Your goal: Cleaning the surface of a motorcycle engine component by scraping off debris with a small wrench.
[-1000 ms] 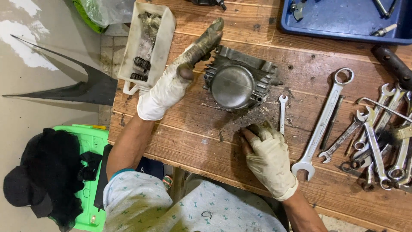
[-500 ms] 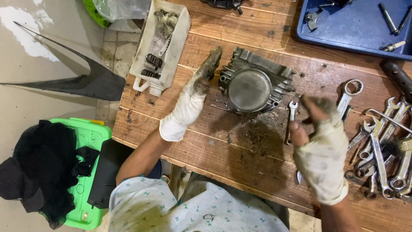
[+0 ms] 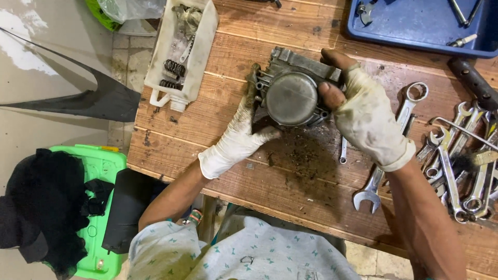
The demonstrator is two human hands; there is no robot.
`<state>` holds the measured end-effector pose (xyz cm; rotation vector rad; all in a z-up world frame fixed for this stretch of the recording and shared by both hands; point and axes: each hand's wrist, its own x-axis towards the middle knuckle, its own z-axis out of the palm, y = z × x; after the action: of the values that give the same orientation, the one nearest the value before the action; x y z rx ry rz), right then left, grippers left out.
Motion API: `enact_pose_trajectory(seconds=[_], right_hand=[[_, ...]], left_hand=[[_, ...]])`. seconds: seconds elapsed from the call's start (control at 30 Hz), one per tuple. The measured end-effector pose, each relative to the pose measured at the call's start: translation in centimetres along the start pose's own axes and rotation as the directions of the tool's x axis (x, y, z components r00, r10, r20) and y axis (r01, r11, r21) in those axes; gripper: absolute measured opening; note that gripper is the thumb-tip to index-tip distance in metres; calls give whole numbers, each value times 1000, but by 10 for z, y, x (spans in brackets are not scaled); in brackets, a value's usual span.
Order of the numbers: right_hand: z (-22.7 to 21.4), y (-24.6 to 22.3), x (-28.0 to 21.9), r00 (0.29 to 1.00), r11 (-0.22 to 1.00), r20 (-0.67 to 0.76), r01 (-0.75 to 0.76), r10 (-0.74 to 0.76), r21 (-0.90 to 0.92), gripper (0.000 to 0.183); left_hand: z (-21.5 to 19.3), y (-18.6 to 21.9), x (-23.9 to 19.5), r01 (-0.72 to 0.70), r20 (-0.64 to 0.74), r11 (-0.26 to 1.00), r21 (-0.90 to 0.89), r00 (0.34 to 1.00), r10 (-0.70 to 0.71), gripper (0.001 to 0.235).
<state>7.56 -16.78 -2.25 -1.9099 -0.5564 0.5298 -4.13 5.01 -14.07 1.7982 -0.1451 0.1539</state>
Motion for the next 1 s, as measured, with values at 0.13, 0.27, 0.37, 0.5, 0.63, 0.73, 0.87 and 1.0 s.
enact_pose_trajectory(seconds=[0.13,0.27,0.37,0.5,0.63,0.73,0.87,1.0], right_hand=[[1,22,1,997,995,-18,78,-77,64,46],[3,23,1,976,977,-48,210,-212,-31,46],[4,25,2,974,978,-84,205,-208,-42,52],[3,28,5,977,980,-109,175,-185,-96,51],[0,34,12,981,988,-122,147,-152,-53,45],[-2,31,13,984,990,-117,138,-137,-3,39],[-6,23,13,992,998,-127,19,-26,-60,27],[1,26,9,981,991,-185,37,-61,-127,33]], left_hand=[[6,-24,-2,-81,-72,989,122,993,91,123],[13,-15,7,-102,-147,994,-41,985,95,120],[16,-14,5,0,-187,999,-46,982,-8,115],[17,-16,11,-60,-207,993,-97,978,39,120],[17,-14,19,-58,-169,992,-117,985,38,114],[14,-7,20,-55,-151,998,-28,987,50,109],[15,-2,19,14,-173,1000,0,985,-14,118],[14,-29,14,-39,-214,981,-189,977,-2,110]])
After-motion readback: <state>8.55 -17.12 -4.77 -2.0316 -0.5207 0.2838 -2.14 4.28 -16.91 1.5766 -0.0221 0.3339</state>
